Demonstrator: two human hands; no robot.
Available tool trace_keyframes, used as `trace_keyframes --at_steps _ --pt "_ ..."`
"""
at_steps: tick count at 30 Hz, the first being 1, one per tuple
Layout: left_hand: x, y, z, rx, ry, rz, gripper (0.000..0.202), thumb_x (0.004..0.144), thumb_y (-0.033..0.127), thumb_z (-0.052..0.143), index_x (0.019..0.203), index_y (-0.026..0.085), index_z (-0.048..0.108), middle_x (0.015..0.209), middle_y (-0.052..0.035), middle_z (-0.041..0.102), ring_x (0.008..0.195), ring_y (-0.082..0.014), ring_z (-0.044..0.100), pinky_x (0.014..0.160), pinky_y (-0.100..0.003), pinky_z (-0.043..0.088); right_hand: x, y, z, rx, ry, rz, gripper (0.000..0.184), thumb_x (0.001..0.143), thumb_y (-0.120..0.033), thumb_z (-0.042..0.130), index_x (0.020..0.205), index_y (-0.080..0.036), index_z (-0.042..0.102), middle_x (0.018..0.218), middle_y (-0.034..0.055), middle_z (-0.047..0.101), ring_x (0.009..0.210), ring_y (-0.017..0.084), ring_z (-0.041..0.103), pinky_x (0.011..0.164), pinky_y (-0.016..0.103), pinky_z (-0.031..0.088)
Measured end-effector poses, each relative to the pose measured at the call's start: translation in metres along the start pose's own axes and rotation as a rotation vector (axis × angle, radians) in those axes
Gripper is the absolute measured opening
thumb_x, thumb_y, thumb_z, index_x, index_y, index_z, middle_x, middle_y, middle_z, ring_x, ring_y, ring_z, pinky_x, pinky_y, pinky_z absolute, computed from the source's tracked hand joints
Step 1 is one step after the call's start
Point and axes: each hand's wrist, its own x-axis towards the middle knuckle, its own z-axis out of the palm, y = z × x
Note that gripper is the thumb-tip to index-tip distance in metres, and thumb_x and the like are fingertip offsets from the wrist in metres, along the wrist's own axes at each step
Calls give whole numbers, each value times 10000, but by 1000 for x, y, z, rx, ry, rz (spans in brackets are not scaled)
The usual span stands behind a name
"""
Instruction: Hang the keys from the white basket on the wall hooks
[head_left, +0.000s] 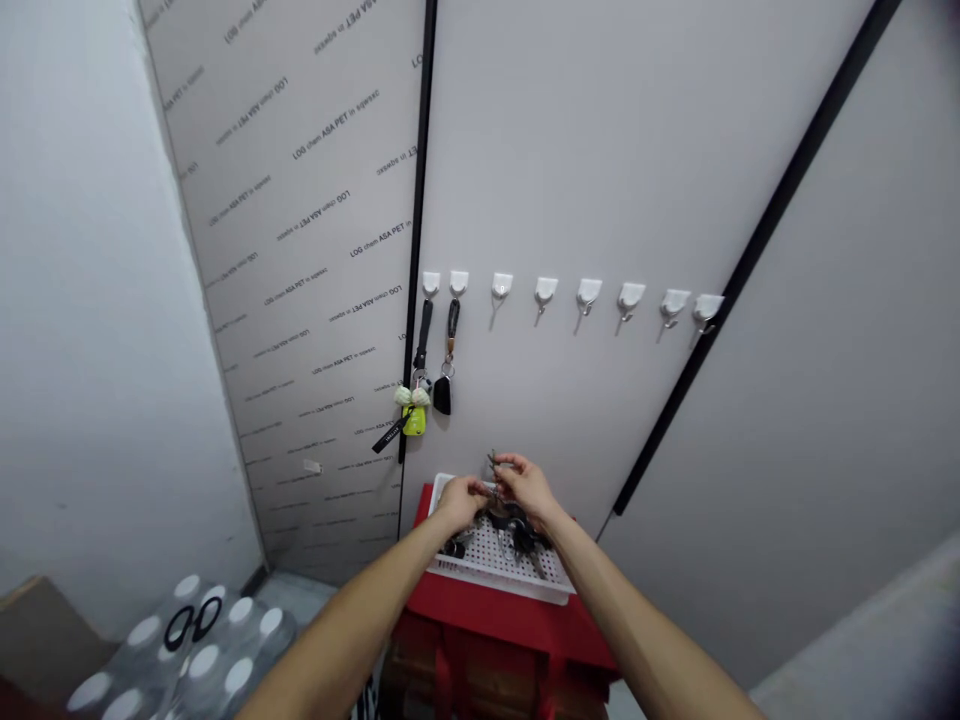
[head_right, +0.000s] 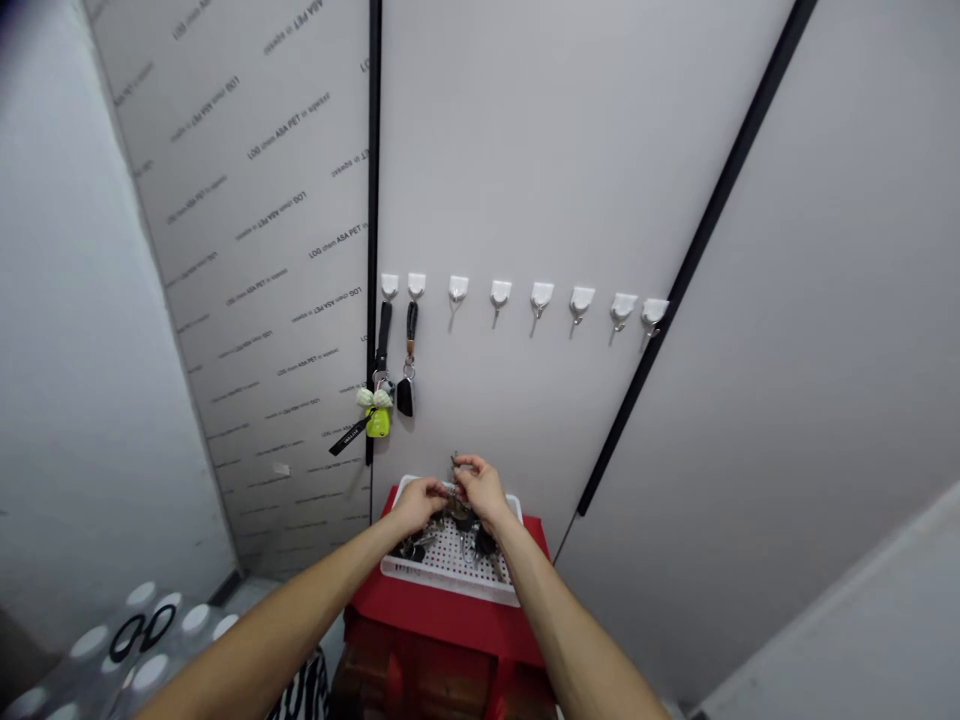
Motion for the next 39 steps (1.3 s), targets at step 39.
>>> trace_keyframes --at_steps 39 --pt "68 217 -142 237 471 314 179 572 52 465 711 114 559 714 -36 572 661 -92 497 661 -224 379 55 -198 30 -92 277 -401 83 630 -141 451 571 -111 502 430 -9 499 376 71 474 384 193 410"
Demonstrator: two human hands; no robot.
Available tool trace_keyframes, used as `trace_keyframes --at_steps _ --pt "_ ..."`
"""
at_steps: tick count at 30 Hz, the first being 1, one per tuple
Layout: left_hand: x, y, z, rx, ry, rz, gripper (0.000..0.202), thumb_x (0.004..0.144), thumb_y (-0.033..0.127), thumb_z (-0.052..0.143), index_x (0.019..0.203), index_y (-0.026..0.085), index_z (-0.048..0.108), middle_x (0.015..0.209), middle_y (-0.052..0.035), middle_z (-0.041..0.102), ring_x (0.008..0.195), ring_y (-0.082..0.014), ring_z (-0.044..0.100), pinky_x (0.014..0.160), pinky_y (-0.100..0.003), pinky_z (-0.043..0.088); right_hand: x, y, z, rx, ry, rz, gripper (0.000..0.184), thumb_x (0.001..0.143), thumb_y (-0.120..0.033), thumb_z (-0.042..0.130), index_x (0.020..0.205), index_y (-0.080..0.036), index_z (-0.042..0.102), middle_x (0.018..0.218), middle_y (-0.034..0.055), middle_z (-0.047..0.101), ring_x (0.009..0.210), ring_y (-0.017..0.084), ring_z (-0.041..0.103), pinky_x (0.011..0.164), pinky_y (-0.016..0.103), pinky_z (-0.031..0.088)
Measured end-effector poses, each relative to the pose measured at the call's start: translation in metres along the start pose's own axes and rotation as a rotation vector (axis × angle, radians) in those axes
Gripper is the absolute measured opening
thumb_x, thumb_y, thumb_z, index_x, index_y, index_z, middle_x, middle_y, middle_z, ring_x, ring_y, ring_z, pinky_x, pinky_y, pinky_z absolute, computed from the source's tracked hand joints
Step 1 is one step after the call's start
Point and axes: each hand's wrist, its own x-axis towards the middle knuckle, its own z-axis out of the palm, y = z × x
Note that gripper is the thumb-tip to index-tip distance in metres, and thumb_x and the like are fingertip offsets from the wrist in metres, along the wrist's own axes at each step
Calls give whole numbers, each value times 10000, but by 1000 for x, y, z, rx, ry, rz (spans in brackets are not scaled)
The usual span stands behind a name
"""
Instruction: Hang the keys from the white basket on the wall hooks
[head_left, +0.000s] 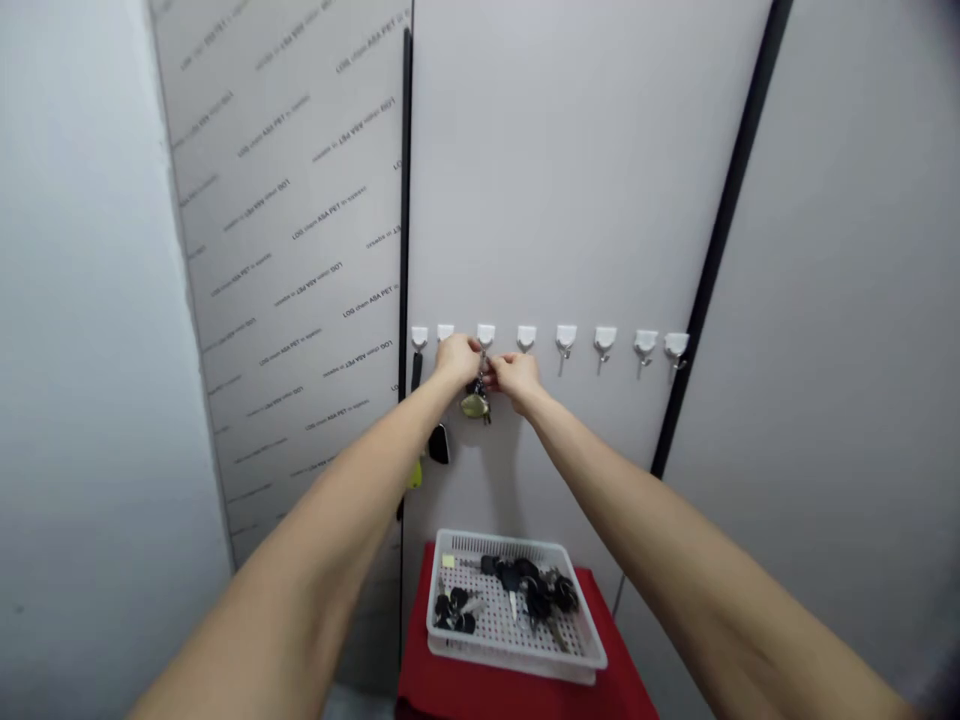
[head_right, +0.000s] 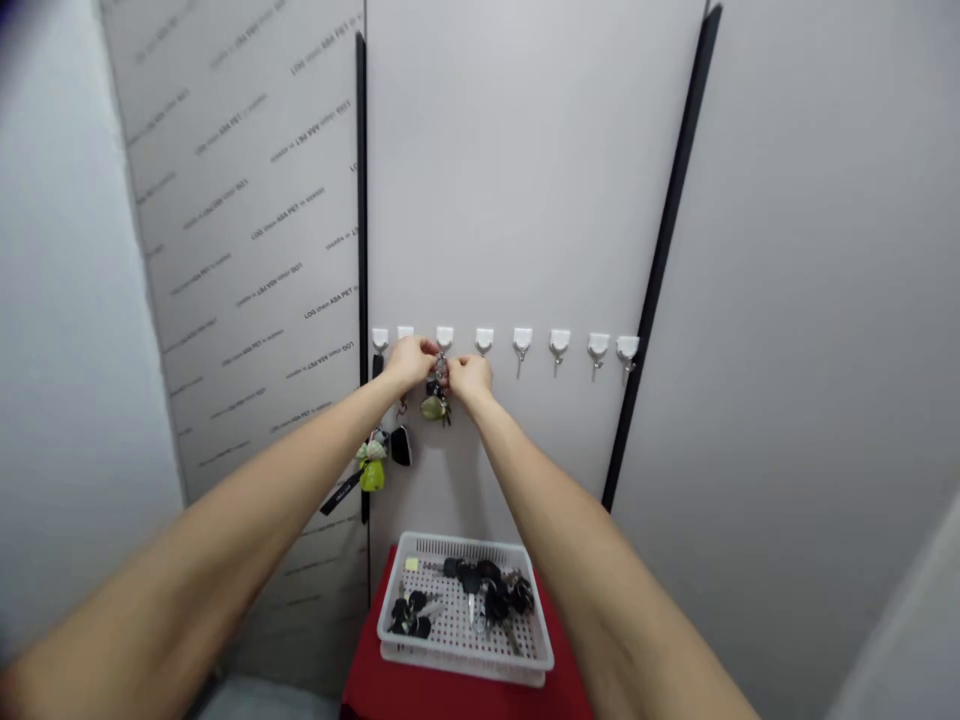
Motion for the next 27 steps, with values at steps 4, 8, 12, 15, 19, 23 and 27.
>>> trace_keyframes --at_steps 4,8,12,15,19,23,27 --pt "-29 -17 3 -39 17 97 205 596 81 455 782 110 537 762 -20 563 690 -80 490 686 -217 374 -4 30 -10 -65 26 -118 145 642 -168 435 738 -119 533 537 -11 543 469 58 505 482 190 415" --pt "-80 -62 33 -176 -171 122 195 618 135 450 797 122 525 780 -8 560 691 -77 494 683 -208 379 -39 90 -41 -369 -96 -179 206 658 -221 411 788 -136 547 615 2 569 532 76 519 532 197 400" --pt "-145 -111 84 -76 -510 -122 213 632 129 431 828 122 514 793 -25 565 700 -77 497 661 -181 380 -96 161 -76 -831 -382 3 177 632 -174 431 720 -142 582 656 41 594 606 119 527 565 208 380" --pt "-181 -132 116 -14 -594 -180 198 605 116 452 786 122 534 729 -26 575 661 -93 504 626 -195 385 -125 196 -89 -944 -416 42 165 563 -144 493 693 -155 594 651 66 596 624 165 525 568 246 365" --pt "-206 -140 138 53 -635 -197 196 571 103 469 748 138 547 722 -28 570 693 -122 501 658 -231 375 -141 212 -86 -1038 -426 34 116 560 -163 508 635 -167 595 727 84 587 738 198 500 666 287 327" --pt "-217 -144 142 82 -648 -194 237 556 95 471 778 132 546 764 -51 566 742 -152 494 689 -262 364 -149 213 -74 -1097 -427 -24 118 604 -178 472 608 -165 590 776 77 575 800 194 468 731 299 279" --pt "-218 -148 141 39 -640 -176 330 552 65 462 871 127 516 829 -57 560 746 -140 497 689 -248 372 -146 211 -70 -901 -479 0 146 623 -199 442 613 -168 583 658 41 577 659 147 488 622 245 323"
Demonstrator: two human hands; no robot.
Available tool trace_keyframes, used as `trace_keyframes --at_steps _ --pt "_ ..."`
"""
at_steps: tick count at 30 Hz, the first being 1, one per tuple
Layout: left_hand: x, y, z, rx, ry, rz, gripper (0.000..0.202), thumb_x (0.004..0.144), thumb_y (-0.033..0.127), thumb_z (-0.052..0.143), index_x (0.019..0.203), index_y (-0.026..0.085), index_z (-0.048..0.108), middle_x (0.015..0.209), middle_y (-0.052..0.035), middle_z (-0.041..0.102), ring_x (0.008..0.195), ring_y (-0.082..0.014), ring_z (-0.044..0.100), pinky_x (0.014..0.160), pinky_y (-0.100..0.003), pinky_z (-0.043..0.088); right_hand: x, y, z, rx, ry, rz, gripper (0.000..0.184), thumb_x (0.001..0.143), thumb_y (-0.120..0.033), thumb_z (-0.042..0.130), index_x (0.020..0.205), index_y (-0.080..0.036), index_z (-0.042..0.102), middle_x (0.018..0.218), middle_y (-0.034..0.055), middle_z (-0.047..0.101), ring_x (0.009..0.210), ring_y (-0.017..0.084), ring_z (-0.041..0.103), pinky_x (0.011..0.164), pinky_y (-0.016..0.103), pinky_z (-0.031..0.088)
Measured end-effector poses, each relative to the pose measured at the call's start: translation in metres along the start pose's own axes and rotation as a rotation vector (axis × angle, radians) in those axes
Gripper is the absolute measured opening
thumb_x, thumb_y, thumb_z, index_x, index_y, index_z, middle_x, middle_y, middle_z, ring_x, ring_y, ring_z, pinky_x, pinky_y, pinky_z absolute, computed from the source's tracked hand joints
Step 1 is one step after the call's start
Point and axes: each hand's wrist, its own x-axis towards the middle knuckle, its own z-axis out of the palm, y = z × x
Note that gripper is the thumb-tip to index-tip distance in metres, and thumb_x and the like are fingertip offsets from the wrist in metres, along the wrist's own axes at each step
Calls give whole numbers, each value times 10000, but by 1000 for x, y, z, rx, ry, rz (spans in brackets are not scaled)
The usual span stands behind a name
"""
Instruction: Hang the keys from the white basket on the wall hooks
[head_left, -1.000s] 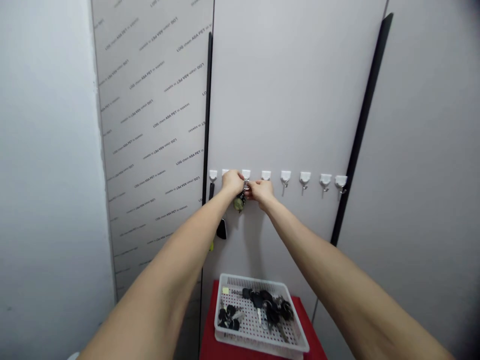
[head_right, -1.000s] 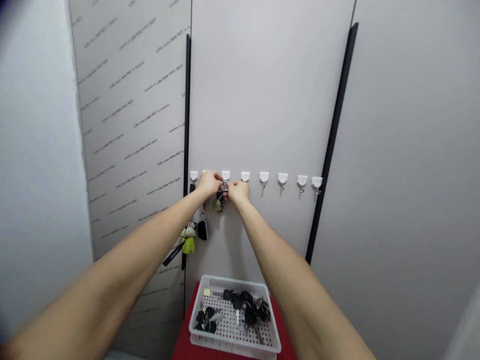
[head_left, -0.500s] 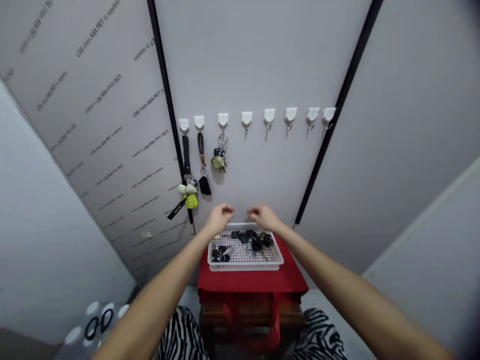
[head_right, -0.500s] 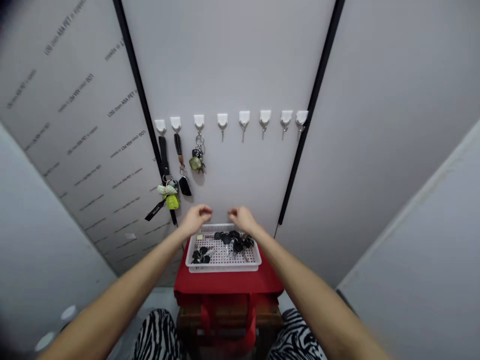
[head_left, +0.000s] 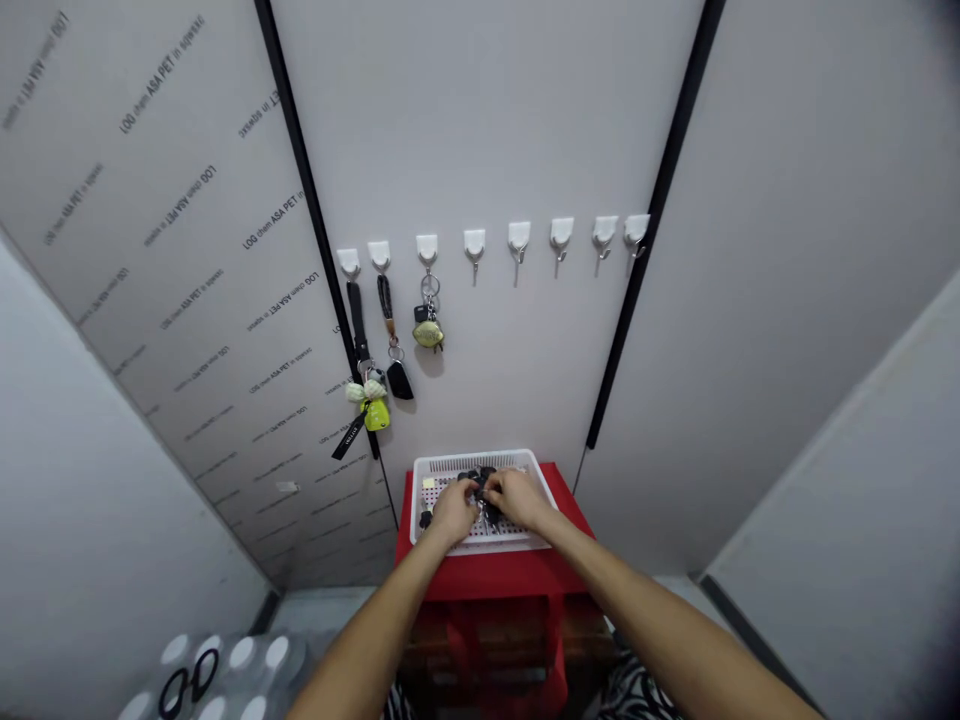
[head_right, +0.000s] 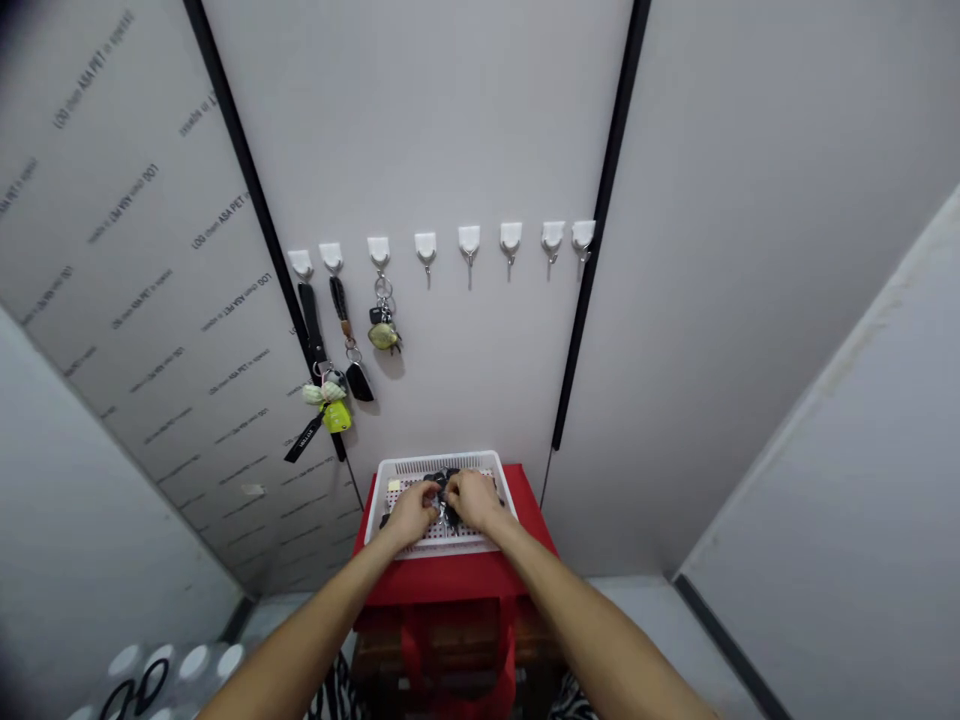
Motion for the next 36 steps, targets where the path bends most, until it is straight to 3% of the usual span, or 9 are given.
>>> trace_keyframes --at_steps 6,8,10,13,18,21,25,30,36 --pt "8 7 -7 -293 14 72 295 623 41 394 891 113 496 876 -47 565 784 -88 506 719 -196 379 15 -1 -19 548 19 102 114 592 -217 461 552 -140 536 443 -32 467 418 62 390 428 172 289" --pt "11 14 -11 -457 6 95 278 634 43 385 878 106 504 859 -50 576 787 -93 511 721 -202 383 18 -3 -25 686 -4 160 110 595 -226 453 561 -144 518 397 -54 413 370 50 350 388 167 271" --pt "14 19 -16 -464 8 77 262 644 68 396 878 107 508 855 -48 579 784 -96 513 711 -199 387 20 -5 -29 751 -22 182 100 602 -221 445 571 -145 503 389 -64 394 356 43 340 374 159 270" --pt "16 17 -24 -293 23 -3 244 662 109 397 879 107 507 844 -47 579 747 -86 517 670 -180 390 19 -6 -31 697 -57 168 94 611 -206 443 577 -141 502 391 -66 389 352 32 336 365 147 265" --pt "13 -4 -32 -93 8 -93 238 623 93 418 837 94 521 725 -46 580 637 -97 509 588 -194 379 14 4 -24 401 -265 146 117 603 -218 469 577 -138 551 395 -47 454 361 44 393 374 149 289" --pt "8 -11 -31 9 -42 -88 253 572 97 470 814 127 537 692 -20 576 631 -104 501 584 -193 366 18 10 -18 187 -192 161 167 629 -214 438 664 -140 584 561 9 566 496 78 483 455 166 331" --pt "5 -12 -24 105 -50 -79 318 564 120 484 880 139 519 810 -44 563 736 -128 492 658 -207 352 22 7 -8 60 -60 161 240 601 -148 445 800 -169 579 753 45 593 693 126 504 594 198 337" --pt "5 -13 -18 148 -45 -67 326 572 115 460 894 136 511 822 -54 561 760 -137 490 671 -211 350 22 2 6 -9 -27 151 212 602 -141 428 717 -170 604 761 66 599 708 151 512 589 208 330" --pt "9 -11 -19 106 -29 -59 330 574 91 436 894 137 501 812 -34 562 734 -109 495 643 -178 358 31 5 -1 3 -23 116 251 669 -191 354 761 -162 585 741 52 603 669 118 516 570 188 329"
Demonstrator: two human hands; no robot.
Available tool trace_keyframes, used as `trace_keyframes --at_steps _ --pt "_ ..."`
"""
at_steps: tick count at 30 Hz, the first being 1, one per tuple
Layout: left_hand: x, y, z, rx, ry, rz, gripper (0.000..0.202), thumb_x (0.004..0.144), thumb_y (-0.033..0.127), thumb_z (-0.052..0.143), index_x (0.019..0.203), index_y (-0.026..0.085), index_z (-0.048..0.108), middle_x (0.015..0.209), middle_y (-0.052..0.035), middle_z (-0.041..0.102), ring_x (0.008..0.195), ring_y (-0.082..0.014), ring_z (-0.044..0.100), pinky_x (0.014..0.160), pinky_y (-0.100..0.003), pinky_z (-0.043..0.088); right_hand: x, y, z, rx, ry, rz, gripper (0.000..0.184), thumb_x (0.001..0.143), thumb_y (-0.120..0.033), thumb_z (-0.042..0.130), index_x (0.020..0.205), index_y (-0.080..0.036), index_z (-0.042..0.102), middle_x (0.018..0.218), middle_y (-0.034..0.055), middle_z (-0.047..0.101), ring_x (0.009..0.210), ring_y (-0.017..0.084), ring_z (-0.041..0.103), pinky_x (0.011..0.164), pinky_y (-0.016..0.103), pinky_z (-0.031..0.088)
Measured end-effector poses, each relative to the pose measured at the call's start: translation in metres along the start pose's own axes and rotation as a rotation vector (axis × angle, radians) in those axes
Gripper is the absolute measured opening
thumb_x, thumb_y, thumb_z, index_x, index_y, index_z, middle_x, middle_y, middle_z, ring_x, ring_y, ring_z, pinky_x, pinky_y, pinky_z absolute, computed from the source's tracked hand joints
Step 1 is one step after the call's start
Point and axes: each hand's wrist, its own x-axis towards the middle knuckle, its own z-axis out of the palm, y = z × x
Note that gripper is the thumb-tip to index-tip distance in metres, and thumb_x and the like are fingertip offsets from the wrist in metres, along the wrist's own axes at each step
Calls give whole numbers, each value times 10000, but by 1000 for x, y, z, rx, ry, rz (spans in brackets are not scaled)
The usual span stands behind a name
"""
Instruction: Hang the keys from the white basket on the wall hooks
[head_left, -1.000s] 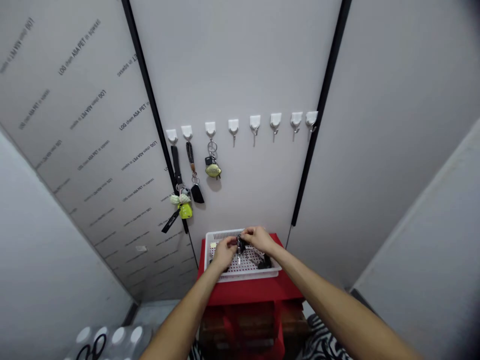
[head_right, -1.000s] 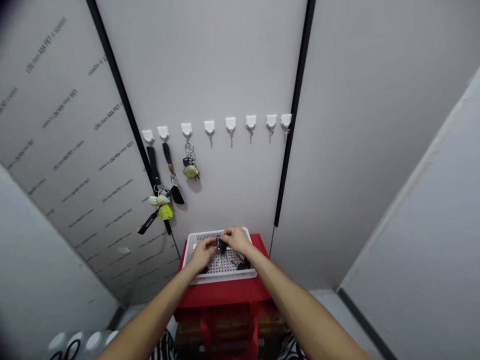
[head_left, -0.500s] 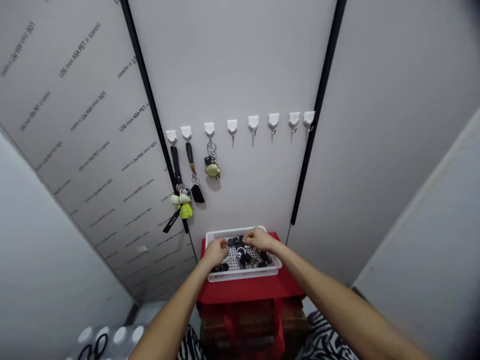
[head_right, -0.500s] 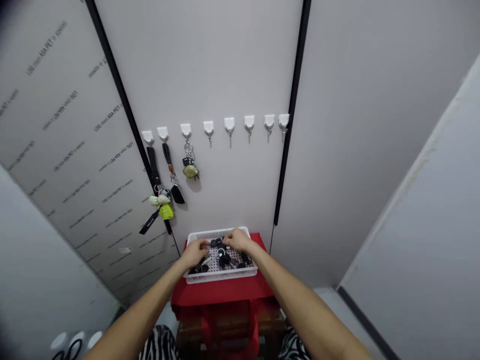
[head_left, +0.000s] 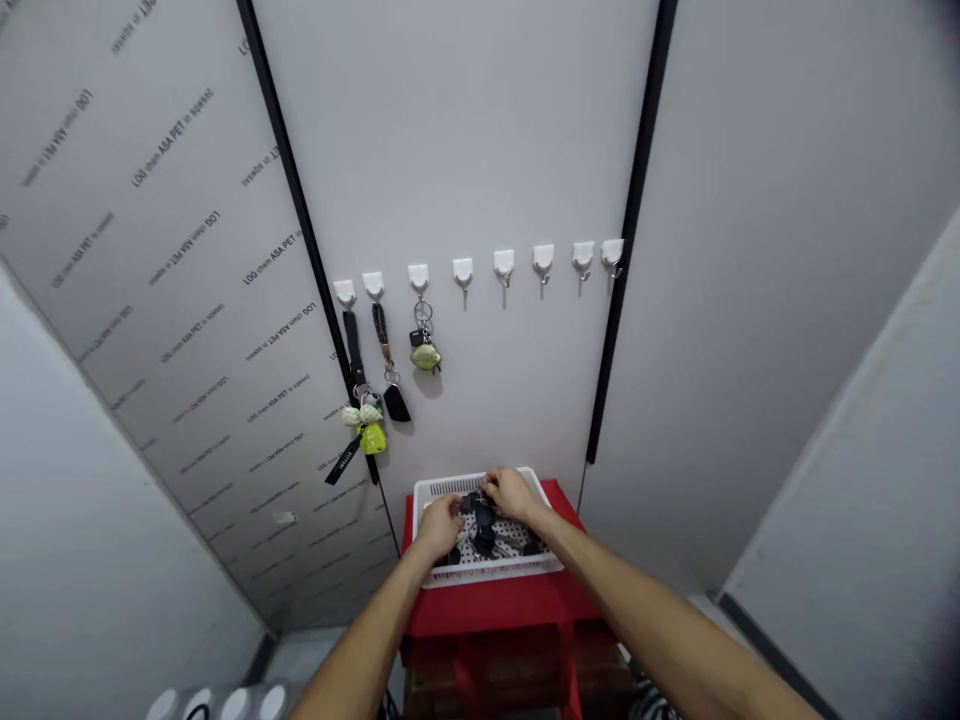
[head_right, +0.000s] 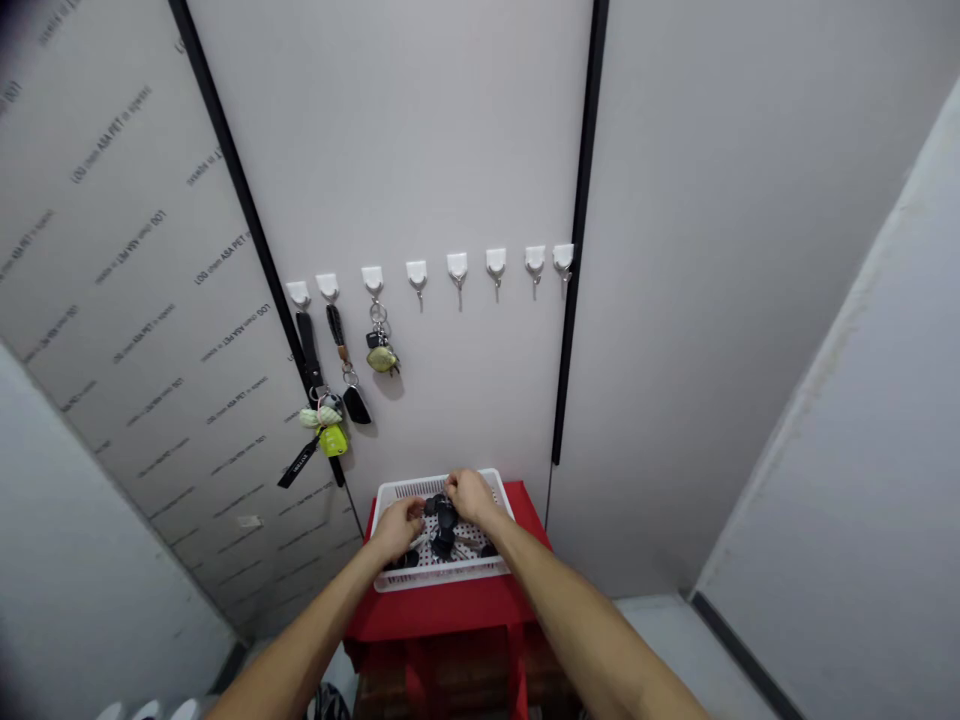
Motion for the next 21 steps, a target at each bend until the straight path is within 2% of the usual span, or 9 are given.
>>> trace_keyframes --at_steps 4,8,10,15,18,21 --pt "1 0 6 -41 4 0 314 576 79 426 877 134 502 801 -34 565 727 -108 499 640 -183 361 -3 -5 3 8 -26 -37 242 602 -160 431 787 -180 586 763 42 605 702 131 516 594 195 328" --pt "-2 -6 10 -74 10 -1 303 572 74 436 862 130 505 799 -38 569 733 -109 502 663 -192 363 -10 -9 11 42 -32 -43 191 580 -124 436 657 -152 609 670 59 605 657 148 517 580 219 331" --pt "-4 -7 8 -91 17 -1 310 576 87 447 879 130 498 813 -39 568 738 -107 502 670 -193 365 -10 -12 10 89 -19 -47 190 604 -132 418 649 -137 603 673 63 601 645 139 514 577 217 335" --pt "-4 9 -8 -304 126 84 357 583 187 492 932 113 476 900 -65 543 786 -126 487 705 -222 365 3 -26 -20 256 -17 -88 187 645 -191 407 689 -115 572 616 28 581 541 86 491 507 174 351" --pt "-1 24 -19 -420 181 161 321 580 198 499 889 111 500 835 -59 564 756 -137 492 700 -247 367 7 -38 -45 361 -26 -114 178 653 -207 399 694 -116 547 547 -7 547 462 56 457 461 156 358" --pt "4 38 -32 -588 194 258 266 596 174 479 854 114 509 791 -41 574 710 -121 499 671 -233 375 9 -48 -68 602 -25 -115 128 629 -199 423 643 -120 522 479 -35 498 412 43 426 435 157 364"
